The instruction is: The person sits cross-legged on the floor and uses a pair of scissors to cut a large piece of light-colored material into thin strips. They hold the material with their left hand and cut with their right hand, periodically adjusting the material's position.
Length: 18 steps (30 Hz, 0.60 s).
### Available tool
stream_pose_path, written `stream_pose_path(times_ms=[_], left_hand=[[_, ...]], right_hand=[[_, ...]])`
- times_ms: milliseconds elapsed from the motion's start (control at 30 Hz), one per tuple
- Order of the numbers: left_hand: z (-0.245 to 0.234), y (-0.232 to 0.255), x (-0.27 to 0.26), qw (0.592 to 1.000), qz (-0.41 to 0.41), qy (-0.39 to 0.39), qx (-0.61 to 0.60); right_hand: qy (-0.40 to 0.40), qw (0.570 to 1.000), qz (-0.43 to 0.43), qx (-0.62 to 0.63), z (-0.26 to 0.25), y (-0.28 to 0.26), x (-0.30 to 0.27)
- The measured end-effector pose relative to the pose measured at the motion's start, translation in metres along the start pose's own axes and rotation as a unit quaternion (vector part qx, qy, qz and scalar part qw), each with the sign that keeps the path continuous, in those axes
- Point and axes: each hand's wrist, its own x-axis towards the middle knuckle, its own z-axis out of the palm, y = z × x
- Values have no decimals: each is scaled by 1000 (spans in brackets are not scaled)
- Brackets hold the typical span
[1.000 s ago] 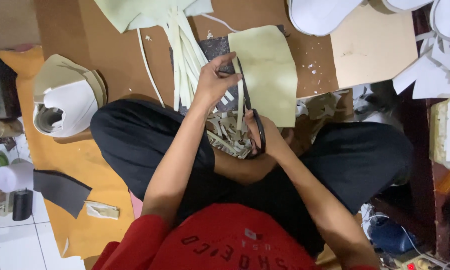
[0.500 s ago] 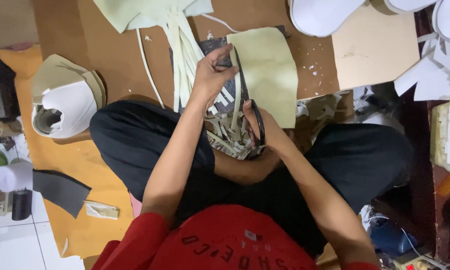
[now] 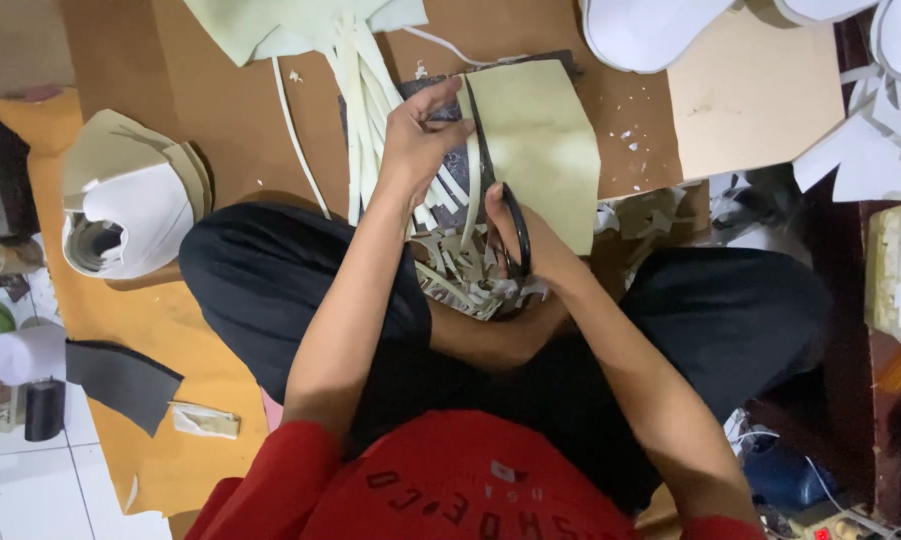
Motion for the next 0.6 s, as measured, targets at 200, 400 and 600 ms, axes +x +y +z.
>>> stream_pose_path(times_ms=[200, 400, 600], left_hand=[[-2, 5, -1, 1000, -8, -7, -8], [-5, 0, 0, 1000, -23, 0, -4], [-11, 16, -7, 1000, -5, -9, -5]], right_hand=[[-34, 963, -135, 231, -5, -14, 2], [16, 999, -10, 41, -1, -20, 3], [43, 998, 18, 51, 0, -20, 5]])
